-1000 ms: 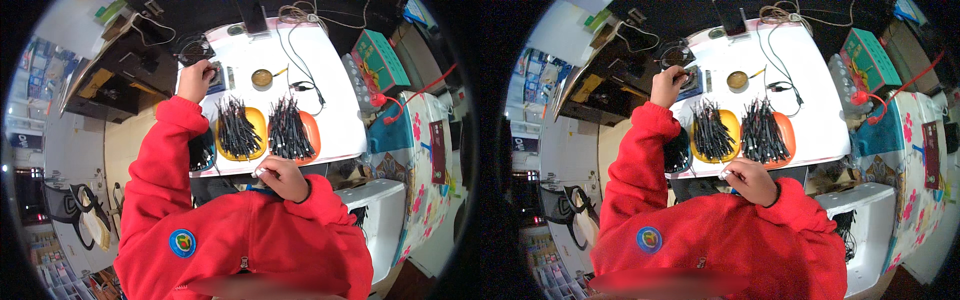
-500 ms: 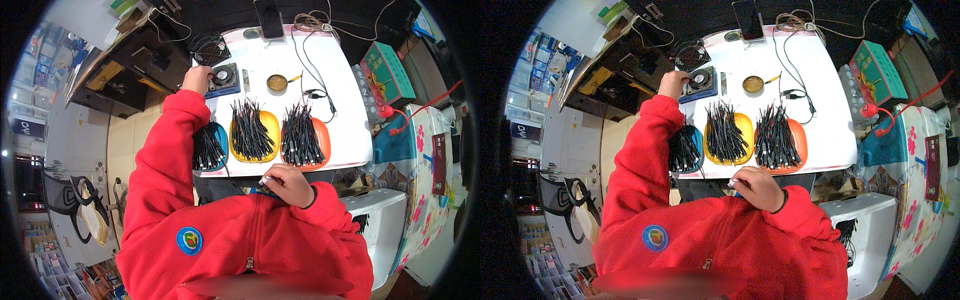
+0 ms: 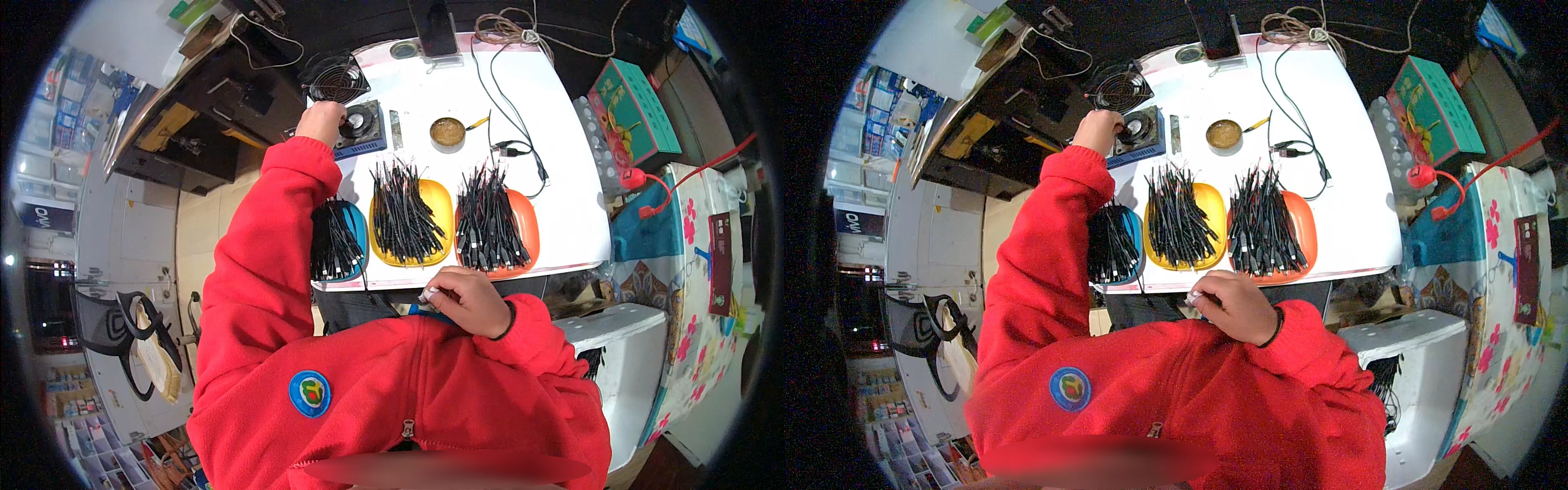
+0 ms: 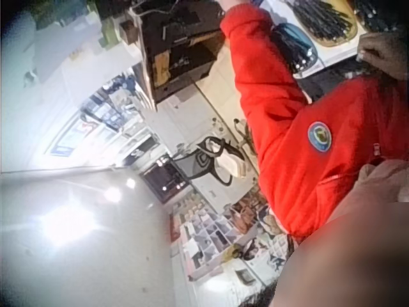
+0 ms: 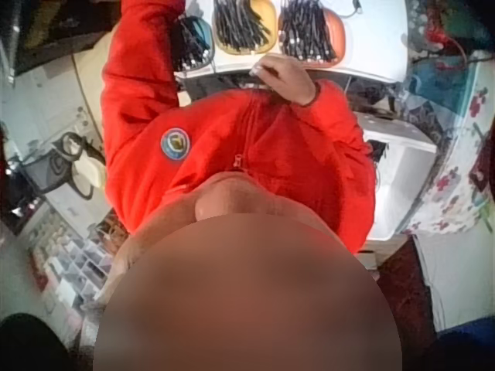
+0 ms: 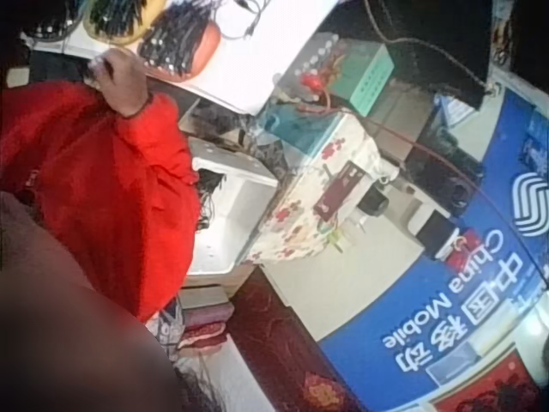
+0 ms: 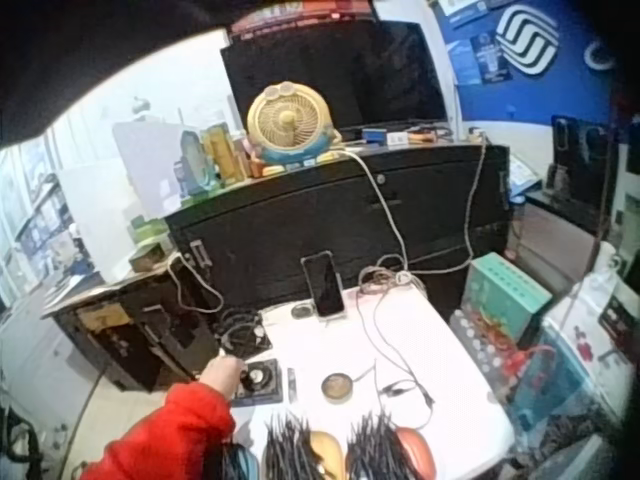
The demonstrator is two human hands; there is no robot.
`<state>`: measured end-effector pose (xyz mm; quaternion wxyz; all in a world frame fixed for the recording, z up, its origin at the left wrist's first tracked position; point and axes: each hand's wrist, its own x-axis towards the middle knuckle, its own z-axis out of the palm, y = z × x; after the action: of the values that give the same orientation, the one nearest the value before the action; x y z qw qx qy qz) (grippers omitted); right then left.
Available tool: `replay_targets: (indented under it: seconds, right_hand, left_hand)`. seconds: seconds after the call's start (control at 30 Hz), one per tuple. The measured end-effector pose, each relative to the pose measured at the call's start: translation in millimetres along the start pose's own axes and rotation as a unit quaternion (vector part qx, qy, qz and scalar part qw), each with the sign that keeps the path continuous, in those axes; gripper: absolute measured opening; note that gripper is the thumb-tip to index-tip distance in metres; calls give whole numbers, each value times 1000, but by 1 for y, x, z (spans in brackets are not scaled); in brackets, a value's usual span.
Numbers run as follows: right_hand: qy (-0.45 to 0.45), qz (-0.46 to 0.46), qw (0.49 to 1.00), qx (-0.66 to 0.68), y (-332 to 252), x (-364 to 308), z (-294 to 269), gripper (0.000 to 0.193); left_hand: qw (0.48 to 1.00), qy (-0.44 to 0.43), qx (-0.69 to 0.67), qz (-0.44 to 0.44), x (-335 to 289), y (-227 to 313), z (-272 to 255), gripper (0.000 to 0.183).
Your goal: The person repeatedly picks up black cables and small white connectors from trays on a table, inserts the connectors into the cable ends, and places the assembled units into a white bin. The process is repeated for multiple cables throughout the clip.
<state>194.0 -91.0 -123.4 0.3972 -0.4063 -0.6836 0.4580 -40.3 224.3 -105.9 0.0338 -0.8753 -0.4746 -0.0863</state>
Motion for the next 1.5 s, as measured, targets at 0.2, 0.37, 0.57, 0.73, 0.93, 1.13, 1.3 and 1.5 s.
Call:
replay_targets:
  seconds: [0.2,0.37,0.57,0.73,0.93,1.13,1.3,1.5]
  right_hand:
    - [0,14,1000,-2,-1,-2,0,15]
    - [14,9,1000,-18,-7,-8,2,15]
    - [-1,57,998,24,-19,-7,11,15]
    - [95,-25,994,39,-42,4,19,25]
    - [68,-136,983,102,-86,-8,38,39]
    - [79,69,987,121,-117,-101,-8,29]
    - [469,63,881,7,-179,-244,-60,34]
    - [451,320,803,-223,-201,-349,-73,23]
  left_hand:
    - [1000,9,-9,-13,0,-1,5,11]
    - [997,44,-56,-25,-9,8,-9,12]
    - [851,12,-504,-146,-50,48,-69,13]
    - [595,-60,-792,-118,-116,104,-134,13]
    - [440,-52,-894,-59,-194,203,-162,17]
    - [499,-62,-864,24,-209,253,-149,48]
    - [577,-116,-808,-34,-214,222,-124,49]
    - [598,-142,-776,-141,-225,175,-66,33]
